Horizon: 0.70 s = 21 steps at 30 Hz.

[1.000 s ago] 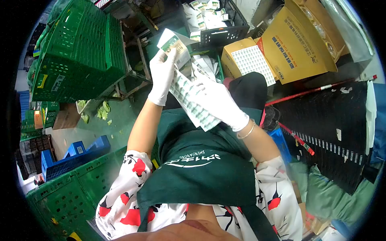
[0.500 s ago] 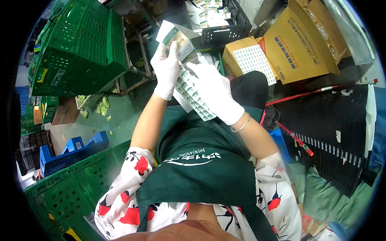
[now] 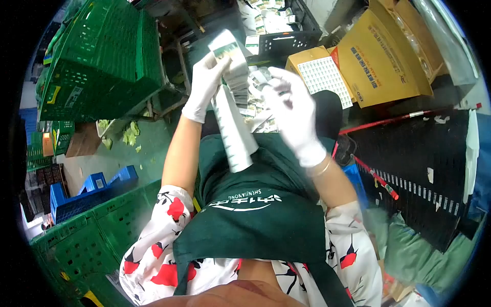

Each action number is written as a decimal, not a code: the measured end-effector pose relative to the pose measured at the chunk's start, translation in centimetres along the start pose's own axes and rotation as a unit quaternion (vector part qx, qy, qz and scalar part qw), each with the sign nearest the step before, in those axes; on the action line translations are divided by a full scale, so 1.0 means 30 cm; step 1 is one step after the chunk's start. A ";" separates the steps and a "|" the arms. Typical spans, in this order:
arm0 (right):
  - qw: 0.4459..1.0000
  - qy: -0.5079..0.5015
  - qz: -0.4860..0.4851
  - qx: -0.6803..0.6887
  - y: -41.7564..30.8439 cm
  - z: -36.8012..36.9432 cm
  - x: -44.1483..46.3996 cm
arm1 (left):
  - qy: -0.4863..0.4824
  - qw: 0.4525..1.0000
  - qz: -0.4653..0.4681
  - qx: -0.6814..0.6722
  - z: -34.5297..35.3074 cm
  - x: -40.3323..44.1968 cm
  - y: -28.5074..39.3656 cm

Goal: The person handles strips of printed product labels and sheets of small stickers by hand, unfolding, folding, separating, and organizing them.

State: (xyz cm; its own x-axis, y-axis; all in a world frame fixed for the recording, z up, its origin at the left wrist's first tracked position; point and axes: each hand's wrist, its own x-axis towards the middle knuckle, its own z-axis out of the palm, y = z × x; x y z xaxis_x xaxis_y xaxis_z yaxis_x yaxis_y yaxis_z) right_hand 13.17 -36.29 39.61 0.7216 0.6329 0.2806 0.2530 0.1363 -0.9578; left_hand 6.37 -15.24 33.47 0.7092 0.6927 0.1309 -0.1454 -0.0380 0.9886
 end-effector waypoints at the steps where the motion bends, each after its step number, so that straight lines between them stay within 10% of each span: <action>1: 0.996 -0.015 0.085 0.029 -0.002 -0.047 0.058 | -0.068 0.996 -0.049 -0.026 -0.006 -0.007 0.019; 6: 0.963 -0.234 0.089 -0.097 0.116 -0.089 0.252 | -0.229 0.966 -0.123 -0.005 0.001 -0.054 0.119; 12: 0.896 -0.413 0.099 -0.132 0.079 -0.045 0.252 | -0.168 0.972 -0.146 -0.069 -0.014 -0.042 0.045; 21: 0.988 -0.103 0.109 -0.035 0.091 -0.073 0.213 | -0.150 0.983 -0.100 -0.021 0.050 -0.044 0.031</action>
State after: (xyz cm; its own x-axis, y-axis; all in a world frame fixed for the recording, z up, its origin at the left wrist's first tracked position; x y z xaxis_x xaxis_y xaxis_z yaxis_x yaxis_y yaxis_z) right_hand 19.90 -33.54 38.91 0.6192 0.7841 0.0423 0.1552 -0.0694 -0.9854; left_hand 6.32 -17.26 34.32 0.8973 0.4391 -0.0440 -0.0059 0.1116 0.9937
